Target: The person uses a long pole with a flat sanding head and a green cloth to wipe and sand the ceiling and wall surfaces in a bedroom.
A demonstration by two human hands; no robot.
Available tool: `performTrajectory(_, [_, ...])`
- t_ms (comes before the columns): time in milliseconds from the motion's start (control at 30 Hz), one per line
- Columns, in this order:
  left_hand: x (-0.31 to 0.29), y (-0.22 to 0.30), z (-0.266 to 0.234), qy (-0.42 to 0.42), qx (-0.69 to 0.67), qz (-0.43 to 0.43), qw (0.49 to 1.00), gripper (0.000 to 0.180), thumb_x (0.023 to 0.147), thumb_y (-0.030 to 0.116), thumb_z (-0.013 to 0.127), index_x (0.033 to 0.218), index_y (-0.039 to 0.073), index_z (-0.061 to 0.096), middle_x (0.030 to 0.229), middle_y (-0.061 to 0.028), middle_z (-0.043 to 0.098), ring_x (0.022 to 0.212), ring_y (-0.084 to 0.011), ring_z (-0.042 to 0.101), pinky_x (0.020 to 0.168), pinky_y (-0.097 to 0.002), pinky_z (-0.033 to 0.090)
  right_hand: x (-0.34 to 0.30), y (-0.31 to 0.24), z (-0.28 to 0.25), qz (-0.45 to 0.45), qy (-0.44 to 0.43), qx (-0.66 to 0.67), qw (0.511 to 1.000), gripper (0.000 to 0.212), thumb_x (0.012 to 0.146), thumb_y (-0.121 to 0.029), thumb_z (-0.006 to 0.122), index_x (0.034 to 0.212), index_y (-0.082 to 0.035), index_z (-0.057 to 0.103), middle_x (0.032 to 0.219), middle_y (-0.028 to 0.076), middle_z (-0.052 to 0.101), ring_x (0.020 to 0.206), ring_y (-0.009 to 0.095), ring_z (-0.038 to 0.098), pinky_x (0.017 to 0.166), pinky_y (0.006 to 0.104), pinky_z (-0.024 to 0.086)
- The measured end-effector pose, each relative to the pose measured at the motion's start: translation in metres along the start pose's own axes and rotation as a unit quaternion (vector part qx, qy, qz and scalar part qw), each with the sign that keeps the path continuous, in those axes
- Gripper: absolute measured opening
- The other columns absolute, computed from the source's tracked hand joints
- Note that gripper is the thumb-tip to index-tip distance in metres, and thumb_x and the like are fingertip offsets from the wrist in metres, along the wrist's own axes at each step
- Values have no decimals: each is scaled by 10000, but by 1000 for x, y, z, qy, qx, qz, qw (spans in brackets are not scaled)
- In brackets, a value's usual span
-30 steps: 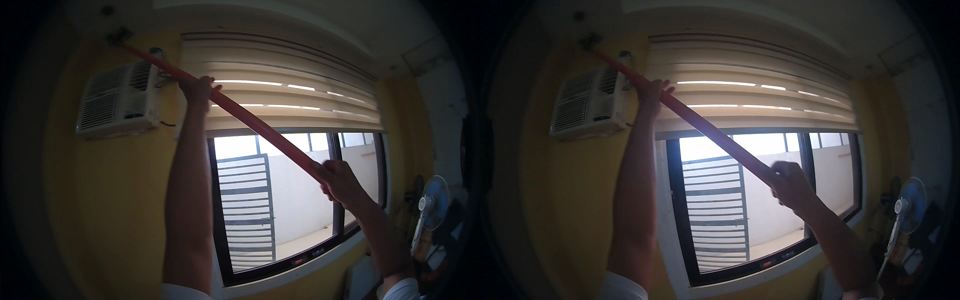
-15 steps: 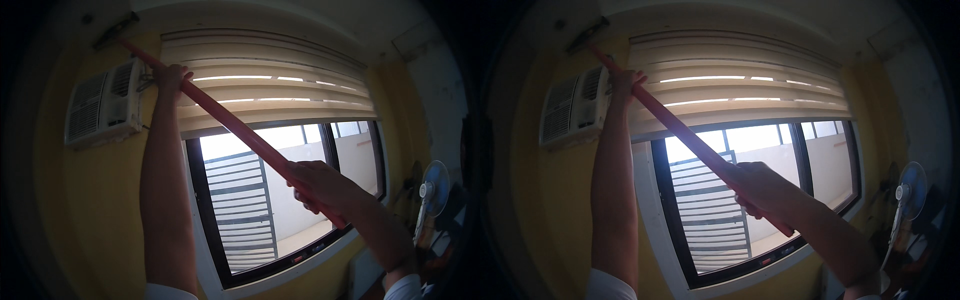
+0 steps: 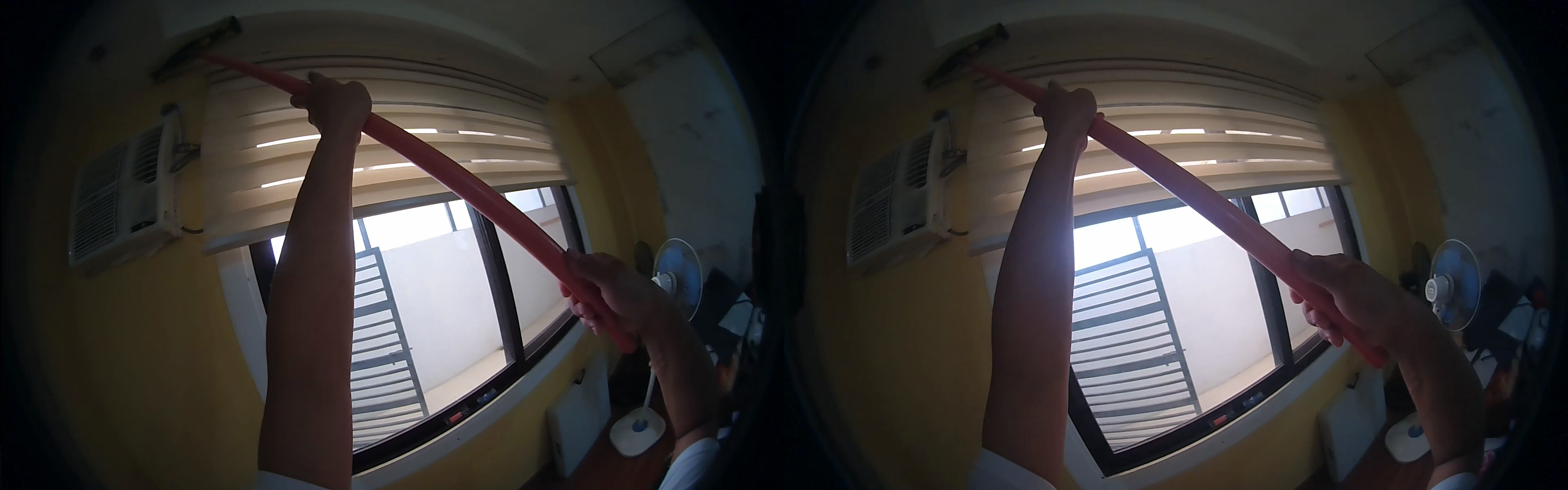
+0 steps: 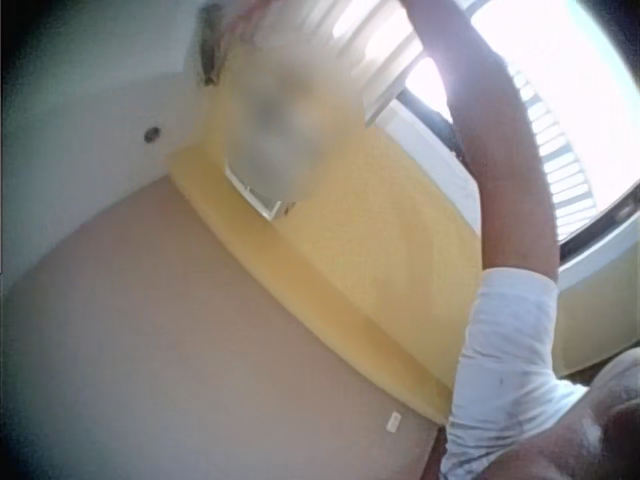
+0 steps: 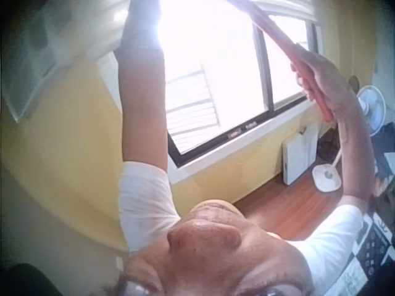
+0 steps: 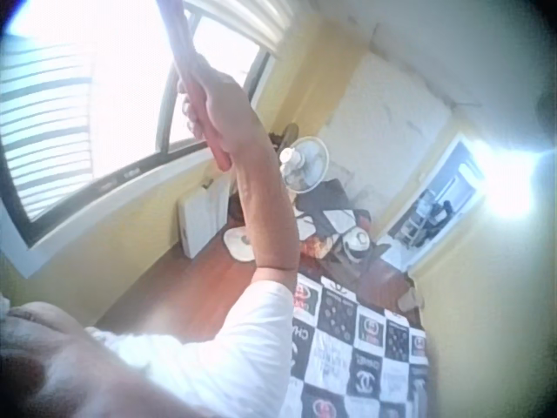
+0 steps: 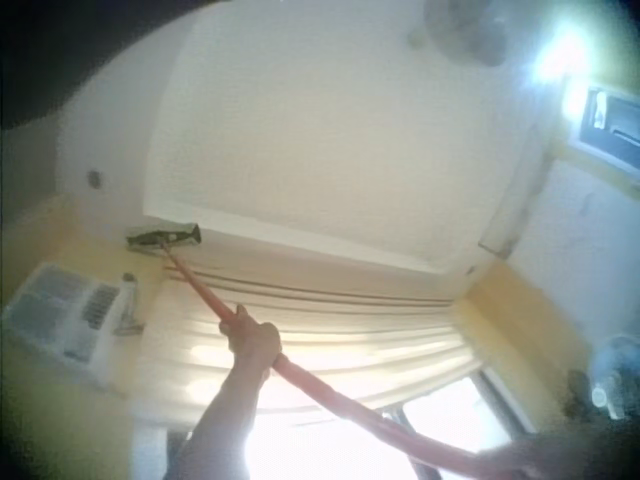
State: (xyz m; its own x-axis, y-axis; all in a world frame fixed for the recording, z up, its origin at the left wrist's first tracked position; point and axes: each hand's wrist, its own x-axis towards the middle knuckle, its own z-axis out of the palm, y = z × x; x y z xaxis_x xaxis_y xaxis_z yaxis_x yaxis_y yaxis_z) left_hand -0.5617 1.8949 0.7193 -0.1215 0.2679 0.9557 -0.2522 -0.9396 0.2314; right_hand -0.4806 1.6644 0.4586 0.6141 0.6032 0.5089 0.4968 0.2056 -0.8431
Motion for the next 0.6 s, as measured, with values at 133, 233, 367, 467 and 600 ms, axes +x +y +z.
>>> performTrajectory(133, [-9,11,15,-4,42,21,999,532,760,100,501,1221,-74,300,1150,-369,245,907,-399,561,738,-320,556,-10,3,-16,18,-9,18,1000,498,870,-535,428,756,-56,504,537,9,487,393,73,464,390,212,403])
performTrajectory(233, [-15,19,24,-12,56,41,998,508,756,110,514,1187,-87,332,1139,-402,238,923,-407,552,752,-320,549,-19,2,-24,23,8,9,1000,495,872,-535,422,749,-62,497,534,6,482,393,74,460,386,211,397])
performTrajectory(367, [-22,29,38,-35,59,37,997,503,757,129,528,1160,-106,343,1136,-445,221,943,-425,539,776,-321,536,-30,2,-37,37,23,9,999,488,877,-530,417,750,-64,496,533,2,476,391,78,453,382,215,394])
performTrajectory(467, [-34,41,47,-68,55,27,996,498,762,138,526,1155,-111,349,1144,-477,205,974,-438,530,798,-325,526,-39,4,-46,50,39,15,998,486,880,-523,414,765,-60,501,538,3,475,392,81,451,377,221,392])
performTrajectory(600, [-41,41,66,-97,87,39,991,480,768,135,516,1151,-111,361,1172,-491,195,1031,-435,516,824,-336,515,-43,16,-58,79,20,60,995,472,888,-507,411,786,-56,507,540,9,473,393,89,448,367,231,385])
